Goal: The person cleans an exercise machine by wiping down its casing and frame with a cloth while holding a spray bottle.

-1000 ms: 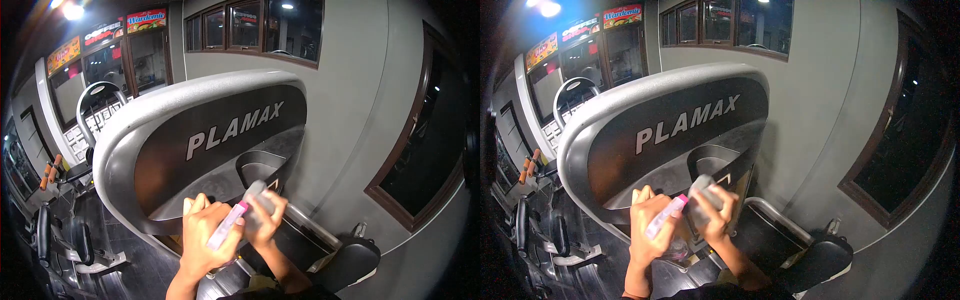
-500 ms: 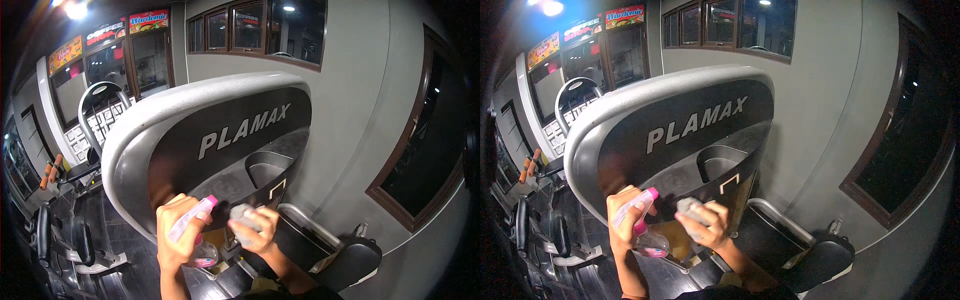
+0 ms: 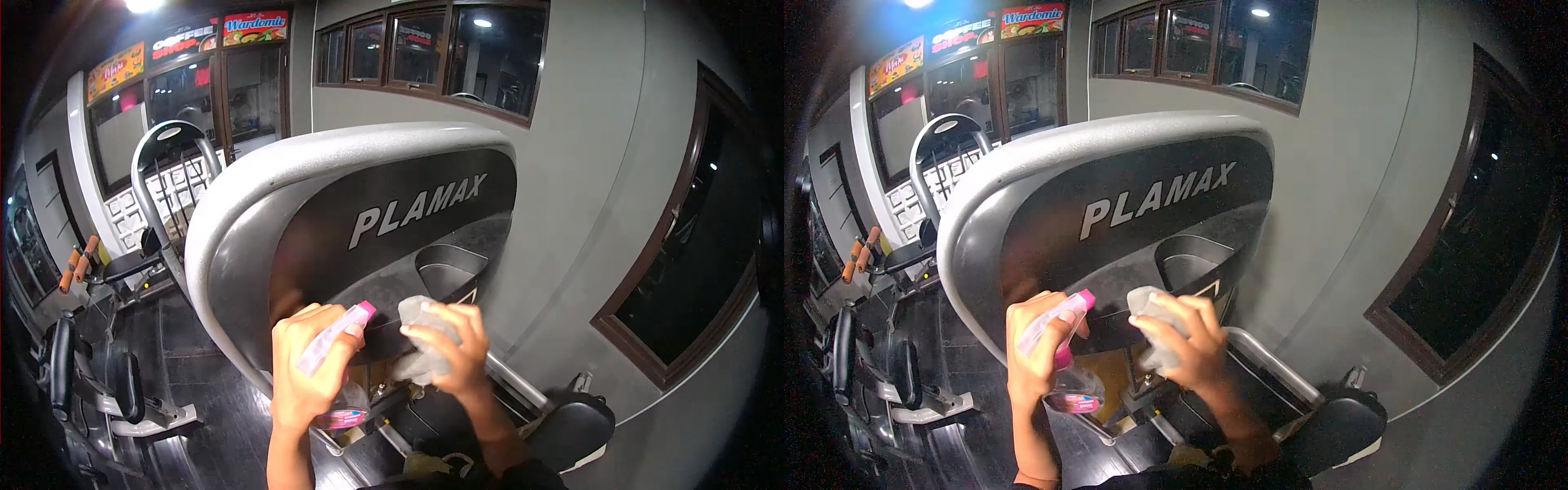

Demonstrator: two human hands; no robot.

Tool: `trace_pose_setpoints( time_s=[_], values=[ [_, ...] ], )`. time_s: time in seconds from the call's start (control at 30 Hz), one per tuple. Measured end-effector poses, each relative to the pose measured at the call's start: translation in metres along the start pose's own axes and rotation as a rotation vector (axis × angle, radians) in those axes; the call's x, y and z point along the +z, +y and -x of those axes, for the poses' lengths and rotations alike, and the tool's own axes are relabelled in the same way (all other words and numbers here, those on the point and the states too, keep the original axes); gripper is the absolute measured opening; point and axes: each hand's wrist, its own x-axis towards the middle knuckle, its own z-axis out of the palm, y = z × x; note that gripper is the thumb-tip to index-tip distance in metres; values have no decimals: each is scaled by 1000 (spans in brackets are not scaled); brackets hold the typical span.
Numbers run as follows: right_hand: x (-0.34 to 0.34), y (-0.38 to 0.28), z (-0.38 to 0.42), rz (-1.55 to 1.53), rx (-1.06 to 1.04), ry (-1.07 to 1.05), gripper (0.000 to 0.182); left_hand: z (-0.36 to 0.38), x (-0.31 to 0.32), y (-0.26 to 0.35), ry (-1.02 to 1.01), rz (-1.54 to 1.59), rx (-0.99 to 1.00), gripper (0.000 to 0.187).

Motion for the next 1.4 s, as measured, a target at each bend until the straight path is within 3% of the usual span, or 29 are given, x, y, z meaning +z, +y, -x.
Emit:
trace_pose_setpoints(
  time_s=[0.23, 0.33, 0.37, 0.43, 0.57, 0.77, 0.83, 0.97, 1.03, 1.17, 1.27, 1.3, 1.4],
  values=[
    [-24, 23, -81, 59, 161, -307, 33, -1, 3, 1, 14, -16, -20, 24],
    [-16, 23, -103, 16, 8, -592, 40, 1, 2, 2, 27, -34, -30, 24],
    [-14, 21, -106, 15, 1, -591, 40, 1, 3, 3, 31, -13, -33, 24],
    [-12, 18, -110, -285, -117, -718, 48, 0, 3, 3, 45, 5, -36, 24],
    [-24, 40, -122, -105, -76, -779, 48, 1, 3, 2, 43, -6, -30, 23],
    [-9, 51, -120, -19, -81, -693, 53, 0, 8, 2, 91, -27, -18, 22],
    [-3, 46, -118, -394, -220, -691, 55, 1, 11, 3, 112, -52, -31, 22],
    [-3, 59, -128, -430, -192, -786, 57, 1, 12, 2, 119, -51, -62, 23],
    [-9, 70, -134, -177, -229, -718, 53, 1, 13, 4, 147, -38, -59, 23],
    [-7, 88, -142, -78, -381, -268, 39, 2, 14, 6, 169, -70, -85, 23],
    [-6, 89, -153, -4, -447, -45, 39, 2, 14, 10, 187, -58, -119, 24],
    [-2, 90, -154, -16, -447, -42, 39, 2, 15, 12, 186, -43, -144, 25],
    [17, 94, -151, -12, -779, -218, 35, 4, 20, 8, 235, -91, -152, 26]
  ],
)
